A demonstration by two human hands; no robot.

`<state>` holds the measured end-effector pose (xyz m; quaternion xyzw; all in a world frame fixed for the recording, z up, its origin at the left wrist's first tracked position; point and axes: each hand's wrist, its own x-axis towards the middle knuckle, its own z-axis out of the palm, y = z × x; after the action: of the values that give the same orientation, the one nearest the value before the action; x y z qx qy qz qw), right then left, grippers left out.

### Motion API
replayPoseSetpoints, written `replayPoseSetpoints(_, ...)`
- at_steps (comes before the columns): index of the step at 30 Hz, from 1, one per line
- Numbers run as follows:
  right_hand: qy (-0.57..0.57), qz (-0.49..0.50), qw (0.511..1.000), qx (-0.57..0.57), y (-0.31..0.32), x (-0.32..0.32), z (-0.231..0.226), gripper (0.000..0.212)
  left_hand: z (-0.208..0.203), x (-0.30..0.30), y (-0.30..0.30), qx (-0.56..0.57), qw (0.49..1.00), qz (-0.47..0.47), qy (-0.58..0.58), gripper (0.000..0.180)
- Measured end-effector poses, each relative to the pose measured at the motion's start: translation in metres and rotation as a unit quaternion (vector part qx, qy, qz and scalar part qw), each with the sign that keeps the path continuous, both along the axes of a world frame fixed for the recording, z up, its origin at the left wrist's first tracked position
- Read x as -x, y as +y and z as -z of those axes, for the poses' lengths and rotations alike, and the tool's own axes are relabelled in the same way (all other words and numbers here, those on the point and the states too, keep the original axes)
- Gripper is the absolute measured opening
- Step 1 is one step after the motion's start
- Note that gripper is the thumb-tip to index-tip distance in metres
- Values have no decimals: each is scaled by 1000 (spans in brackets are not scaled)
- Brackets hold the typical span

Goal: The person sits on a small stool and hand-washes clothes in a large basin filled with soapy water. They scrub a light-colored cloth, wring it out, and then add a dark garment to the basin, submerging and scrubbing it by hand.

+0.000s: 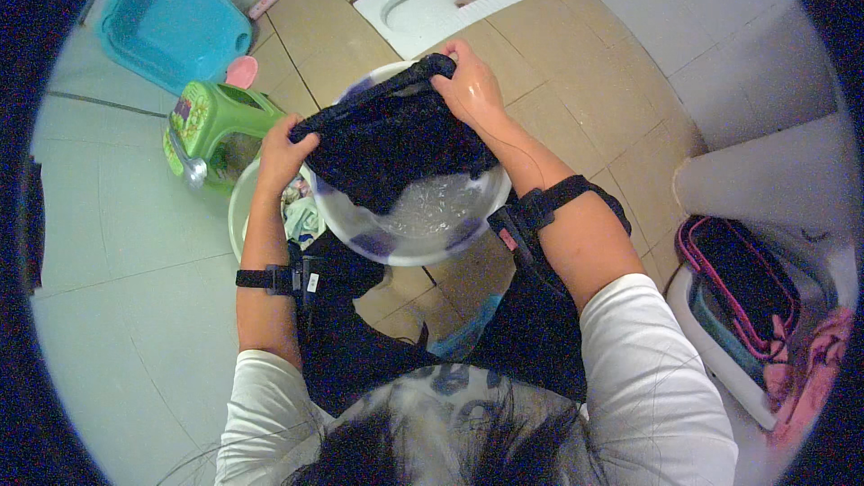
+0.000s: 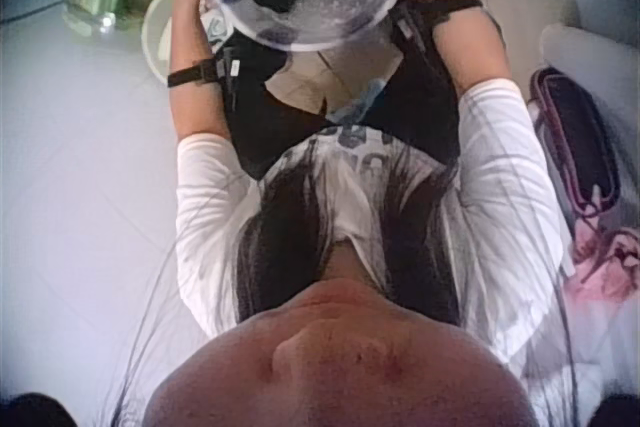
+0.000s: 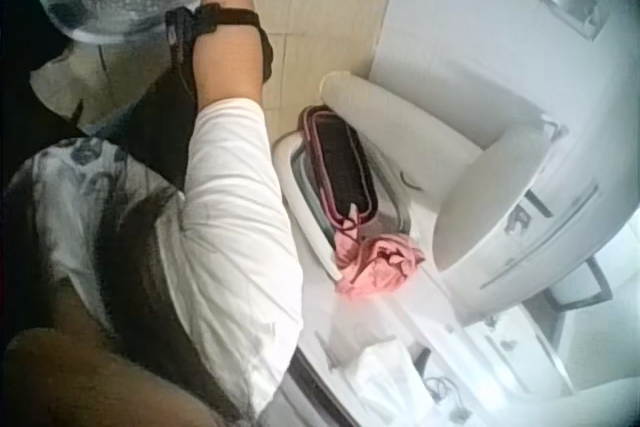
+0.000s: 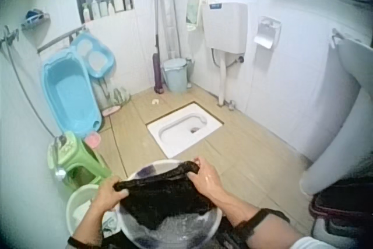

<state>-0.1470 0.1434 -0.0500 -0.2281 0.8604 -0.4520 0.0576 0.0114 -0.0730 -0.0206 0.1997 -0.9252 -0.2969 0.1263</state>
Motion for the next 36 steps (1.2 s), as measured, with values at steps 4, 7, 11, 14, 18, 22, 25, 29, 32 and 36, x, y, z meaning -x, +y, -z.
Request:
replayPoseSetpoints(4, -24, -121, 989, -81, 6, -2, 11, 39, 40, 1, -3, 26, 998, -31, 48, 25)
replayPoseSetpoints(7, -80, -270, 921, -267, 14, -3, 26, 41, 89, -12, -3, -78, 995, -8, -67, 28)
replayPoseSetpoints(11, -125, -296, 914, -248, 12, -2, 31, 39, 164, -31, 21, -30, 962, 138, -234, 30)
replayPoseSetpoints(14, -154, -257, 936, -183, 10, -2, 18, 33, 213, -38, 50, 17, 931, 199, -307, 39)
replayPoseSetpoints(18, -193, -264, 927, -183, 6, -7, 8, 26, 228, -38, 80, 1, 908, 150, -391, 53)
replayPoseSetpoints(22, -208, -278, 923, -168, 6, -11, 6, 23, 248, -45, 91, -18, 826, 225, -517, 61)
replayPoseSetpoints(25, -211, -279, 919, -179, 7, -10, 1, 24, 283, -61, 90, -39, 743, 237, -625, 57)
replayPoseSetpoints(29, -255, -280, 911, -165, 13, -11, 1, 26, 311, -76, 76, -11, 821, 187, -539, 47)
replayPoseSetpoints(32, -271, -267, 910, -168, 20, -11, 5, 25, 327, -86, 70, 73, 869, 89, -480, 48)
replayPoseSetpoints(36, -262, -250, 912, -192, 21, -11, 4, 25, 337, -71, 75, 53, 852, 25, -520, 47)
